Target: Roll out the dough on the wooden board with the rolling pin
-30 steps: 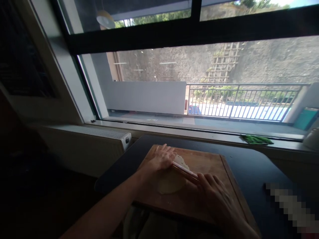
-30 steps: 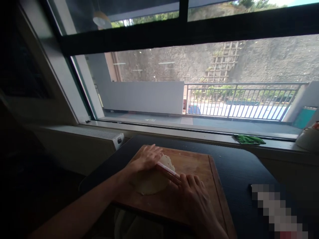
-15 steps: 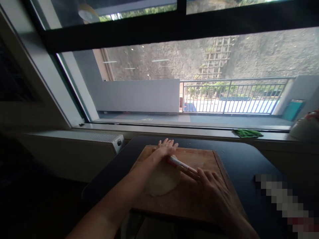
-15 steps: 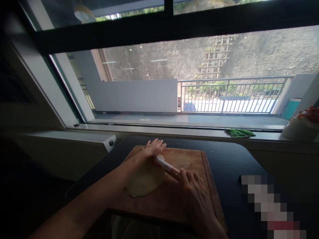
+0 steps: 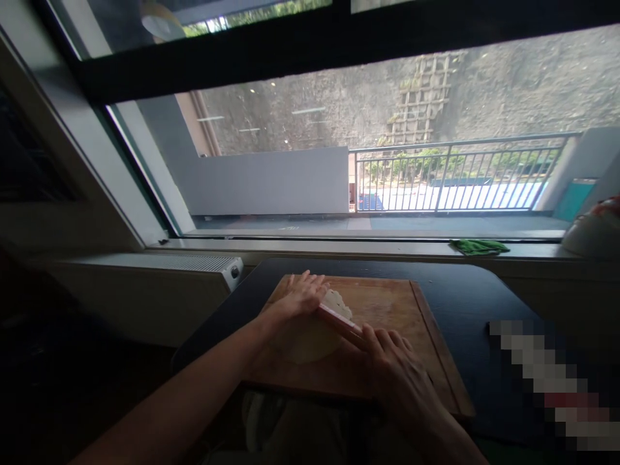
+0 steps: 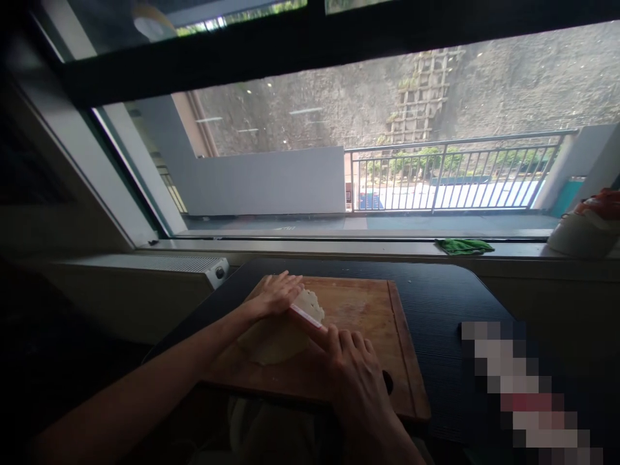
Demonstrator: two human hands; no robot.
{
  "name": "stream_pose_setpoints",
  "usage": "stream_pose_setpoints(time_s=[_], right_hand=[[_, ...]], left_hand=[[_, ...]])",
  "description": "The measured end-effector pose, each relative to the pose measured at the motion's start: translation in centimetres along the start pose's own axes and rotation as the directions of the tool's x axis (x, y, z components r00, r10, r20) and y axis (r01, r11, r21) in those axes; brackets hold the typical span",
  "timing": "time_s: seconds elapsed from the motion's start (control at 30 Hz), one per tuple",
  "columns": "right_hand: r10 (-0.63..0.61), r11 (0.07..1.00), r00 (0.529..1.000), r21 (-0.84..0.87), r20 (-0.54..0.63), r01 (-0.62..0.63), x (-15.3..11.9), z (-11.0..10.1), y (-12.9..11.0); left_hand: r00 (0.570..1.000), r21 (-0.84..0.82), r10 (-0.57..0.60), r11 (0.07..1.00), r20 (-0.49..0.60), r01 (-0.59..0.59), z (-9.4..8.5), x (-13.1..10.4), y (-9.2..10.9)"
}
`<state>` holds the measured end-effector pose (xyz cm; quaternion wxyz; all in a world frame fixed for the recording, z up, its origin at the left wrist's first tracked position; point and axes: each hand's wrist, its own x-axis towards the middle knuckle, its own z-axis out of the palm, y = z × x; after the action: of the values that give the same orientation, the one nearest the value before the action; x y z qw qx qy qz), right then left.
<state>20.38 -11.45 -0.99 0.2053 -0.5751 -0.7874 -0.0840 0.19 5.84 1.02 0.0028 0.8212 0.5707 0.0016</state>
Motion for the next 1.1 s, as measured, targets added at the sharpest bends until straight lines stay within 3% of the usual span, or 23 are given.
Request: stream_pose_setpoints(time_s=[0.2,0.3,0.4,0.57,0.67,0.73,0.87,0.97,1.03,1.1], right_hand=[[0.072,0.996,0.997,-0.042,-0.009,-0.073,0.3,0.3,2.7],[0.073,0.996,0.997,-0.049,0.003,-0.073,1.0,0.2,2.6],[0.044,0.998,0.999,-0.052,0.020,-0.043,1.5,0.3,1.3],[-0.066,0.997,0.998,-0.034,-0.014,0.066,1.1,0.5,-1.8],[-0.099,0.995,0.995,0.012,0.013,0.098,0.7,0.4,-2.3],[-0.077,0.997,0.997,0.027,0.030,0.076,0.7,0.3,-1.6],[0.004,1.000,0.999,0.001,0.042,-0.004,0.7,-0.2,1.1],[0.045,0.999,0.998,-0.026,0.041,-0.044,0.8,-0.6,2.8],[0.062,0.998,0.997,-0.034,0.043,-0.061,0.8,-0.6,3.5],[0.090,0.996,0.995,-0.028,0.035,-0.089,0.8,-0.3,4.0]], left_hand=[[0.997,-0.157,-0.050,0.987,-0.055,0.040,-0.4,7.0,3.4],[0.995,-0.173,-0.062,0.984,-0.074,0.048,-0.6,8.1,4.3],[0.998,-0.148,-0.044,0.988,-0.034,0.039,-0.4,6.0,3.2],[0.999,-0.037,0.010,0.999,-0.043,-0.011,0.4,-1.2,-1.0],[0.998,0.002,0.019,1.000,-0.066,-0.019,0.6,-2.8,-2.1],[0.999,-0.006,0.009,1.000,-0.053,-0.010,0.6,-1.6,-1.5],[1.000,-0.141,-0.013,0.990,-0.022,0.010,0.4,4.6,1.7],[0.980,-0.263,-0.045,0.965,-0.195,-0.008,0.1,9.1,5.0],[0.930,-0.295,-0.033,0.952,-0.367,-0.083,-0.4,10.8,7.0],[0.875,-0.306,-0.019,0.940,-0.484,-0.149,-0.9,11.1,8.0]])
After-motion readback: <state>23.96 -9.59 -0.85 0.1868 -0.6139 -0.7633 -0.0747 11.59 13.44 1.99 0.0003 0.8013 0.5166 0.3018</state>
